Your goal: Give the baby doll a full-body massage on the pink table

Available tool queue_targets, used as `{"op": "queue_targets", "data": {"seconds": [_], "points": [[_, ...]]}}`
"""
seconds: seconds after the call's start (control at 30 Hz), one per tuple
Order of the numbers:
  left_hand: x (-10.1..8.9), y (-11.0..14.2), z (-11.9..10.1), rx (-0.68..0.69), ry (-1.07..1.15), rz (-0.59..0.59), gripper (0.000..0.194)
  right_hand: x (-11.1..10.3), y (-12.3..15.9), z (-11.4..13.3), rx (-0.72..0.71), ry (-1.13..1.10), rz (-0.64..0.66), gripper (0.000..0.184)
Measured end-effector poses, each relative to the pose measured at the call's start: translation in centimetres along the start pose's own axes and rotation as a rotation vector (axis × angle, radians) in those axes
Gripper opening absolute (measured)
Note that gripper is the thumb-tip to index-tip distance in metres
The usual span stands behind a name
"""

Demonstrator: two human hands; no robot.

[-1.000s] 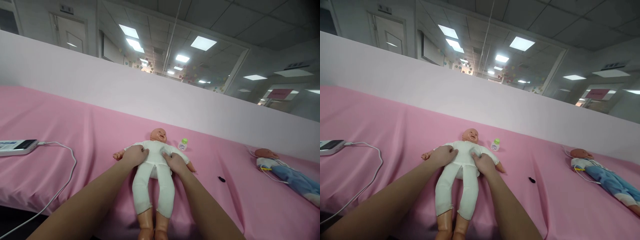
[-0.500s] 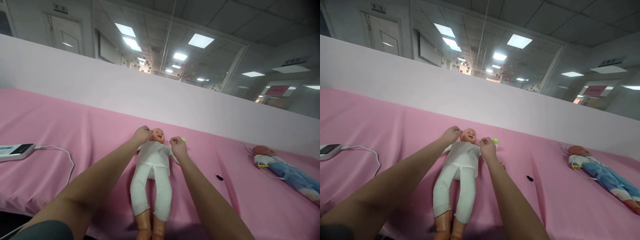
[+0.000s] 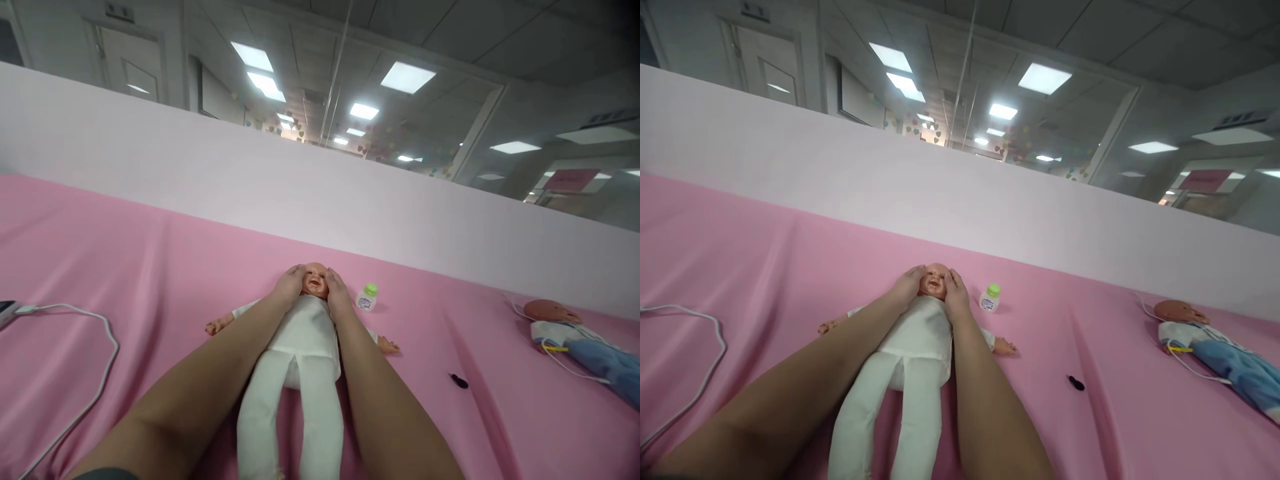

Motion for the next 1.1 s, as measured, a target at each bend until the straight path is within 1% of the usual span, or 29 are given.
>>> {"op": "queue_targets", "data": {"seconds": [0.1, 0.2, 0.27, 0.37, 0.43, 0.53, 0.63, 0.73, 0.9, 1.0, 1.1], "points": [[0.3, -0.5, 0.2, -0.039, -0.010, 0.030, 0.053, -0.9, -0.2, 0.5, 0.003, 0.000, -0.066, 0.059], [0.0, -0.6, -0.1, -0.066, -0.057, 0.048, 0.066, -1.2, -0.1, 1.7, -0.028, -0.011, -0.069, 0.048], [-0.2, -0.5, -0.4, -0.076, -0.094, 0.058, 0.068, -1.1, 0.1, 2.2, -0.051, -0.015, -0.057, 0.046], [-0.7, 0.0, -0.7, -0.083, -0.126, 0.047, 0.063, -0.8, 0.2, 2.0, -0.051, -0.099, -0.042, 0.051], [-0.9, 0.3, -0.9, -0.070, -0.111, 0.027, 0.059, -0.3, 0.1, 1.2, 0.003, -0.213, -0.020, 0.057], [-0.8, 0.7, -0.9, -0.026, -0.035, 0.009, 0.056, 1.0, -0.1, -0.1, 0.117, -0.390, 0.047, 0.069], [-0.8, 0.6, -0.6, 0.019, 0.033, -0.005, 0.053, 1.6, -0.3, -0.9, 0.185, -0.461, 0.050, 0.076], [-0.9, 0.3, 0.0, 0.041, 0.065, -0.022, 0.047, 1.5, -0.4, -1.4, 0.198, -0.492, 0.009, 0.072], [-1.2, -0.6, 1.3, 0.031, 0.142, -0.063, 0.034, 1.3, -0.5, -2.2, 0.174, -0.600, -0.028, 0.057], [-1.1, -0.8, 1.9, 0.023, 0.210, -0.057, 0.034, 1.4, -0.3, -2.5, 0.189, -0.649, -0.014, 0.051], [-1.1, -0.7, 1.8, 0.028, 0.242, -0.052, 0.038, 1.6, -0.1, -2.3, 0.203, -0.671, 0.020, 0.051]]}}
Point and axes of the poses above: each hand's wrist, its own y-axis away from the middle knuckle, its own x-axis out of the palm, z = x × y, the point moved 10 cm from there along -y, towards the middle knuckle, and after that the axes turned 4 degrees about -y, right-handed, at the moved point
